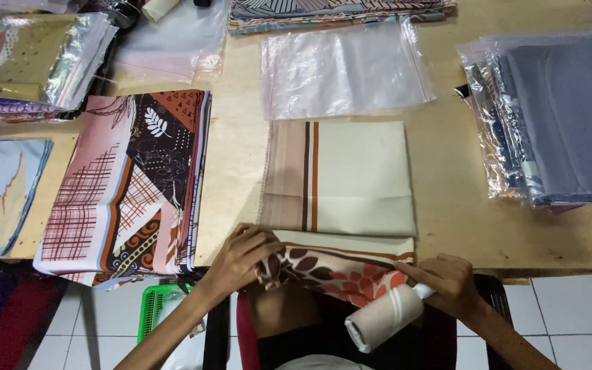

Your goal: Using a lint roller to meticulously clean folded fabric items on a work table.

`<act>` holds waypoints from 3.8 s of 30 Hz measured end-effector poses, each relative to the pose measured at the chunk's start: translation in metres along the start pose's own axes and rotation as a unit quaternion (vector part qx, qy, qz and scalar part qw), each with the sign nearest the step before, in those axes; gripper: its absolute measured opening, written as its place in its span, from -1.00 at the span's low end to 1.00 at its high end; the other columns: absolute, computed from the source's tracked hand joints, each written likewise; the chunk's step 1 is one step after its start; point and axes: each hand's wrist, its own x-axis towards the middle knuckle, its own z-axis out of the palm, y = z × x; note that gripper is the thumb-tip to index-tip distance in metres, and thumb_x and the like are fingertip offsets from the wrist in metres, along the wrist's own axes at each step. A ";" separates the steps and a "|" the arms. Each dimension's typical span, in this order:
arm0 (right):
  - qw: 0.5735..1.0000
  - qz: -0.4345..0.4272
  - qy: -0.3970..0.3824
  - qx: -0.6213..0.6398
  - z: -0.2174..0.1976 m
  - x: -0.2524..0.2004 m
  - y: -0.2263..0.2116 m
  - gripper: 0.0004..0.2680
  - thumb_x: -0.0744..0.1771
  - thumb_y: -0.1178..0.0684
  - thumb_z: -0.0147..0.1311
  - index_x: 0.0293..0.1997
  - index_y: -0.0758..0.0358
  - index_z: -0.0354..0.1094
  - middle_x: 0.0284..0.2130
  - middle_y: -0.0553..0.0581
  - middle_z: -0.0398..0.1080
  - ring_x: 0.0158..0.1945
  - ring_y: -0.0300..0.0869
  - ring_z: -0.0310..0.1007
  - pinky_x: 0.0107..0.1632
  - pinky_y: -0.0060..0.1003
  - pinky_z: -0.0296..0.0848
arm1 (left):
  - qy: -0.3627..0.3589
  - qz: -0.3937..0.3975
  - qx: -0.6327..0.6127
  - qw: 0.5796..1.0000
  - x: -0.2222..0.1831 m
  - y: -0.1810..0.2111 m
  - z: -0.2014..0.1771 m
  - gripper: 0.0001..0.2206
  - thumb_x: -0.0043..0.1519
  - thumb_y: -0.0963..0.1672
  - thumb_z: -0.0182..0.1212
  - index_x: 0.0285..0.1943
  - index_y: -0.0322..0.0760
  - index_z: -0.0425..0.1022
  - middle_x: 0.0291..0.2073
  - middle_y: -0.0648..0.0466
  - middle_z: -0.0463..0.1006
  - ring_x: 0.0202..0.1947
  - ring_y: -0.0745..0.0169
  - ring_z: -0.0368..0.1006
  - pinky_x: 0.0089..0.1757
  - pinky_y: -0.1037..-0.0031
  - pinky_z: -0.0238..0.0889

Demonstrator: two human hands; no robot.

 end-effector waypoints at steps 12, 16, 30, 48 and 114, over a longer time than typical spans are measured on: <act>0.841 0.483 0.032 0.243 -0.016 0.117 0.060 -0.72 0.39 -0.02 0.15 -0.54 0.20 0.33 -0.80 -0.03 0.15 -0.73 -0.30 0.06 -0.59 -0.32 0.09 | 0.039 -0.408 -0.185 0.893 0.110 -0.073 0.002 -0.67 0.22 -0.07 0.27 -0.58 -0.24 0.35 -0.81 -0.01 0.36 -0.68 0.21 0.22 -0.47 0.39 0.14; 0.812 0.558 -0.016 0.171 0.001 0.129 0.068 -0.81 0.26 0.00 0.37 -0.34 0.32 0.53 -0.57 0.26 0.48 -0.44 -0.07 0.44 -0.31 -0.11 0.35 | -0.088 -0.501 -0.114 0.854 0.120 -0.062 0.002 -0.78 0.23 -0.06 0.26 -0.08 -0.28 0.53 -0.35 -0.23 0.64 -0.22 -0.35 0.60 -0.14 -0.01 0.41; 0.825 0.526 -0.084 0.189 0.002 0.093 -0.021 -0.66 0.36 -0.02 -0.03 0.25 0.14 0.00 -0.07 0.33 0.53 -0.27 0.00 0.56 -0.30 -0.13 0.51 | -0.108 -0.315 -0.021 0.943 0.110 -0.003 -0.001 -0.32 0.24 -0.14 -0.06 0.60 -0.15 -0.17 0.55 -0.04 -0.10 0.50 -0.09 -0.23 0.35 0.00 -0.28; 0.751 0.551 -0.003 0.363 0.024 0.066 -0.071 -0.87 0.40 0.11 -0.14 -0.22 0.18 0.38 -0.62 0.01 0.16 -0.68 -0.28 0.03 -0.63 -0.35 0.06 | -0.083 -0.177 0.146 0.970 0.071 -0.017 0.063 -0.43 0.45 0.07 -0.23 0.63 -0.13 -0.09 0.59 0.10 -0.10 0.59 0.10 -0.28 0.43 0.14 -0.42; 0.935 0.124 -0.327 -0.054 0.121 0.203 0.083 -0.70 0.43 -0.10 -0.13 0.37 -0.19 0.23 -0.26 0.03 0.47 -0.11 -0.02 0.51 0.00 -0.03 0.42 | -0.141 -0.035 -0.048 0.988 0.068 0.033 0.021 -0.46 0.41 0.12 -0.20 0.55 -0.03 0.13 0.54 0.11 0.11 0.56 -0.10 -0.06 0.36 0.03 -0.17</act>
